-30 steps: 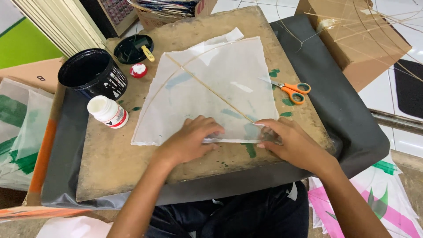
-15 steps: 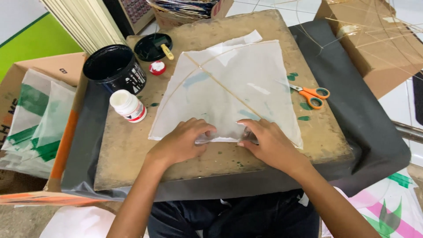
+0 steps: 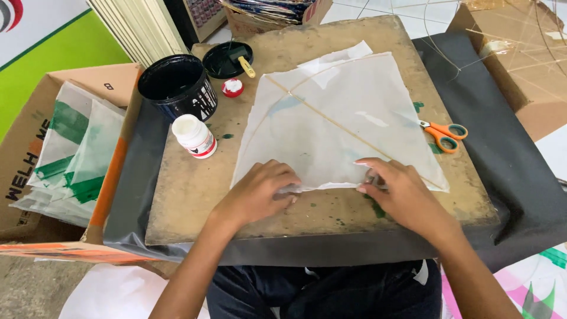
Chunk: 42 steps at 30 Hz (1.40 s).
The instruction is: The person is applying glue to the edges of a kite frame and folding the paper over to secure it.
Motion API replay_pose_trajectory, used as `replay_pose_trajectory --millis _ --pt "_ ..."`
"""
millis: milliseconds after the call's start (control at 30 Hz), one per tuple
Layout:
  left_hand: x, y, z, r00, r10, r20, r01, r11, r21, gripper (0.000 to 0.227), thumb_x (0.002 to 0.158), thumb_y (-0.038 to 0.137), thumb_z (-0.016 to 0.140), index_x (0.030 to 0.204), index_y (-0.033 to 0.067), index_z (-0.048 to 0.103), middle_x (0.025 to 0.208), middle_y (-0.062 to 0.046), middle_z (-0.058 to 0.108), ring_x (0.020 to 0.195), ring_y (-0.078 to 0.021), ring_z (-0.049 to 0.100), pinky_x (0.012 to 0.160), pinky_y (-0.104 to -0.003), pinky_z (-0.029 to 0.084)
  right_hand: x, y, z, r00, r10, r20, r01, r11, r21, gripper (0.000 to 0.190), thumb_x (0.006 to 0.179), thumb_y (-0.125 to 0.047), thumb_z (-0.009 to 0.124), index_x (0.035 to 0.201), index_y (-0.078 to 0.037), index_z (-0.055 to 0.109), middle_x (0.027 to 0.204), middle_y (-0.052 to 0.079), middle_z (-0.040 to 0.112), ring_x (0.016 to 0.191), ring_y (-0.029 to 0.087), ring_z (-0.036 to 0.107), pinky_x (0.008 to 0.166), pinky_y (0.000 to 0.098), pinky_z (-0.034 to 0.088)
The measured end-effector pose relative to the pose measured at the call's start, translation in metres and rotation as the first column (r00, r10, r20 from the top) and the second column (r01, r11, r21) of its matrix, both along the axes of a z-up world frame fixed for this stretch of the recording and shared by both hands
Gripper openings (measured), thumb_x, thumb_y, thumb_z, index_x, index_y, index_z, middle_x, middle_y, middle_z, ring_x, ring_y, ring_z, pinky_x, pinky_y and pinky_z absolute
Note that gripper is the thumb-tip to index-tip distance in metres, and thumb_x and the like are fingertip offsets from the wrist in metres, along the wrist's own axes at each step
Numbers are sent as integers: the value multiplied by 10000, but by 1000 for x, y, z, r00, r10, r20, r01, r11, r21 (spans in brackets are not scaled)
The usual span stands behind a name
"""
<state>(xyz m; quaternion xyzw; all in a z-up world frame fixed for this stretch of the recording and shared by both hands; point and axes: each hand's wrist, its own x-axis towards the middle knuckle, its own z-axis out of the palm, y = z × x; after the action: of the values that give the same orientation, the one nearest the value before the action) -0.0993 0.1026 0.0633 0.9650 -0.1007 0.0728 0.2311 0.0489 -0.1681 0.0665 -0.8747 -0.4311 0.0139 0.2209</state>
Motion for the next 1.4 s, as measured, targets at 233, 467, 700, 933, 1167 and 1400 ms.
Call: replay_pose_trajectory --millis 233,467,700,933,1167,1400 --pt "9 -7 -22 977 -68 200 53 995 79 41 893 110 721 931 124 715 976 -34 700 964 -233 639 798 -366 509 5 -9 15 998 -65 -22 62 994 -91 472 877 -217 732 1329 -293 620 921 72 776 969 303 740 950 474 502" --pt "10 -9 -24 987 -26 156 21 999 32 34 962 126 657 955 143 686 927 -15 668 962 -219 630 799 -346 522 -8 9 22 997 -11 78 23 988 -151 528 877 -298 723 1380 -291 562 1103 39 724 1102 282 690 973 520 474" --pt "2 -12 -10 992 19 123 -9 997 -80 251 950 104 674 1201 106 681 917 -80 685 956 -255 645 821 -373 546 -14 48 8 987 152 -42 -157 974 -162 471 927 -257 683 1377 -239 543 1040 75 741 1017 300 712 929 492 495" --pt "-16 7 -5 997 9 79 -3 997 -73 387 913 118 702 1297 99 656 908 -95 691 949 -289 639 839 -426 534 -12 51 11 987 117 -107 -137 968 -208 425 949 -272 652 1357 -255 536 1003 53 766 1006 272 724 957 477 478" --pt "-28 14 -6 998 31 48 -27 997 -78 533 819 61 690 1349 94 637 922 -100 694 949 -289 632 844 -420 520 -14 49 19 996 85 -23 -88 975 -206 445 941 -275 676 1371 -250 564 961 37 764 1011 247 696 977 464 454" --pt "-19 7 -10 994 -1 112 3 1000 -15 528 826 109 704 1348 68 633 987 -124 695 963 -292 629 829 -418 519 -9 41 27 994 42 -102 -53 993 -102 468 915 -216 706 1371 -226 601 934 73 776 1064 287 686 1004 499 442"
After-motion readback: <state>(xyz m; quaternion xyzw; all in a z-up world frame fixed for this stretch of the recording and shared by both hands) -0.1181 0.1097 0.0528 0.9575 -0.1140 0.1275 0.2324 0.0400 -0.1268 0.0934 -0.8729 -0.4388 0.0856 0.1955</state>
